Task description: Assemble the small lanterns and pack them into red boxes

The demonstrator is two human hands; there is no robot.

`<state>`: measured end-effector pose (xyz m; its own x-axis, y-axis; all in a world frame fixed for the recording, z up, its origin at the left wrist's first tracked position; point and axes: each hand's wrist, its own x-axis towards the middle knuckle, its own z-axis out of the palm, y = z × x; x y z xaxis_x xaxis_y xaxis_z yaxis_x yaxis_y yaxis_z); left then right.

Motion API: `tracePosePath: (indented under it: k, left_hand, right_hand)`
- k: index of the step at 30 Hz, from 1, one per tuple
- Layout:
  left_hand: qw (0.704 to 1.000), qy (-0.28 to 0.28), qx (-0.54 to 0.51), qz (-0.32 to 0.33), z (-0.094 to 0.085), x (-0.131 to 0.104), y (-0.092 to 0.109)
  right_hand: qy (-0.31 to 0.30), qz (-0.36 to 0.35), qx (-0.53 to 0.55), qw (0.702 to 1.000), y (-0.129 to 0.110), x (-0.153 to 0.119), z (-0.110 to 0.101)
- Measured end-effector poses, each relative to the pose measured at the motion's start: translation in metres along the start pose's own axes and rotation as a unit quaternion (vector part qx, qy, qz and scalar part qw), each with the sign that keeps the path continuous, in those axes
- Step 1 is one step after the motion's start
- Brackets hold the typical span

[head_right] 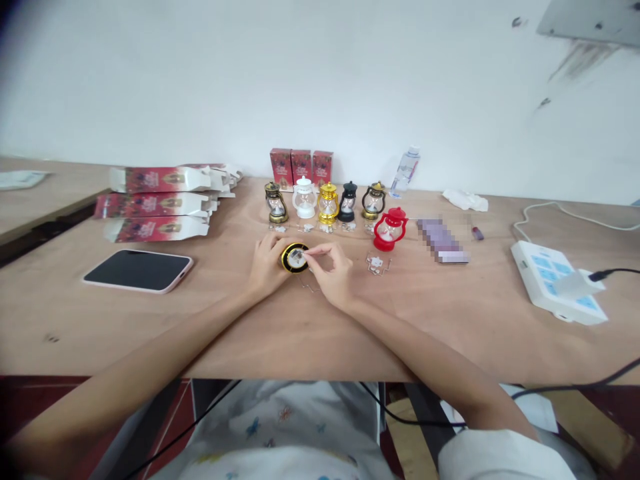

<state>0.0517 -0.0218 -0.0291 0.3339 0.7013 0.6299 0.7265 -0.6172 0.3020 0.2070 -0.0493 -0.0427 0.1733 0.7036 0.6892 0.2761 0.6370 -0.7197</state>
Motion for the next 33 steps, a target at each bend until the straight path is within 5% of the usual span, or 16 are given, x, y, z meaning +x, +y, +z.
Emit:
tracePosePath:
  k: [11,19,27,33]
  left_hand:
    - [0.999,0.008,0.013,0.036,0.002,-0.001,-0.001]
    - [1.000,0.003,0.015,0.024,0.002,-0.001,-0.001]
    - [1.000,0.018,0.015,0.022,0.003,0.000,-0.002]
    - [0.999,0.039,-0.007,-0.007,0.003,0.001,-0.002]
  right_hand:
    - [-0.027,-0.117,-0.111,0.986,-0.004,0.003,-0.006]
    - [-0.039,-0.123,-0.114,0.985,-0.005,0.003,-0.007]
    - [-0.079,-0.253,-0.166,0.950,0.004,0.004,-0.012]
    - [-0.039,-0.216,-0.130,0.967,0.007,0.005,-0.010]
